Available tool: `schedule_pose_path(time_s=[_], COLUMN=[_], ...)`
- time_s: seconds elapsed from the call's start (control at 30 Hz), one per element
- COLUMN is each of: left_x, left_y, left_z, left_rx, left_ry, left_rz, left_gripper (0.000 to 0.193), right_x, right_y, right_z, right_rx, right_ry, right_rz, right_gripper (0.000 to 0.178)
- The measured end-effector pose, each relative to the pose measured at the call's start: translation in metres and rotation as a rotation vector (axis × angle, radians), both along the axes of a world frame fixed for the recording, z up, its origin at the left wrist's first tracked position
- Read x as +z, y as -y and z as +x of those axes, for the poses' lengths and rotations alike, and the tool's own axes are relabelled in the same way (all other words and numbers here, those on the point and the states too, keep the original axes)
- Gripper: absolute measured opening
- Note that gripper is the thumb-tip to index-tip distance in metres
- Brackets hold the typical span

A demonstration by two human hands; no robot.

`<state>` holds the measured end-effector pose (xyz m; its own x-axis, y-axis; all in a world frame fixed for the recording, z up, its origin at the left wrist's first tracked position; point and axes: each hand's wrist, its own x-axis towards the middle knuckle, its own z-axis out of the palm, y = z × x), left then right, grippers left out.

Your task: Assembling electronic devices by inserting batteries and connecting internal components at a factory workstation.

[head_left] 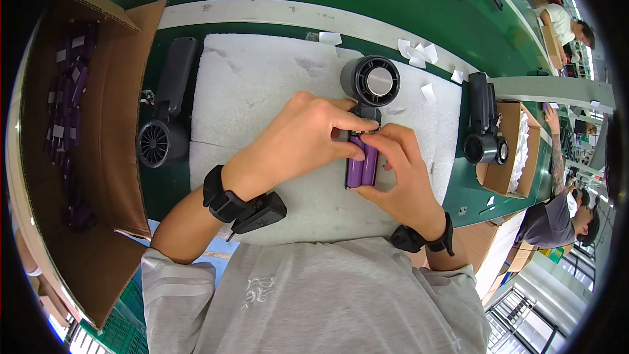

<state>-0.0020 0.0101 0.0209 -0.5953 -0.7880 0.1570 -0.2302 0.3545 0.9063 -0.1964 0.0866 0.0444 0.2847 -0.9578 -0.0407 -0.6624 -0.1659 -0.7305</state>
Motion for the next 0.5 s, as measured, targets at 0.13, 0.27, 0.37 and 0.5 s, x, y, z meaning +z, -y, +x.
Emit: schedule_pose_path(time_s=[0.13, 0.27, 0.37, 0.5], left_x=[-0.004, -0.009, -0.006, -0.004], left_y=[0.001, 0.000, 0.000, 0.011], left_z=[0.001, 0.005, 0.004, -0.003], left_rx=[-0.020, -0.029, 0.003, 0.388], left_ry=[-0.042, -0.051, -0.051, -0.187], left_rz=[-0.032, -0.120, 0.083, 0.073], left_gripper=[0.042, 0.040, 0.042, 0.039], right_x=[-0.006, -0.003, -0.003, -0.004], right_y=[-0.008, -0.008, 0.002, 0.081], right_z=[-0.005, -0.002, -0.003, -0.004], right_rx=[0.070, 0.102, 0.104, -0.123], right_ry=[-0.034, -0.091, -0.079, -0.380], right_rz=[-0.105, -0.148, -0.151, -0.429], right_gripper=[0.066, 0.070, 0.067, 0.056])
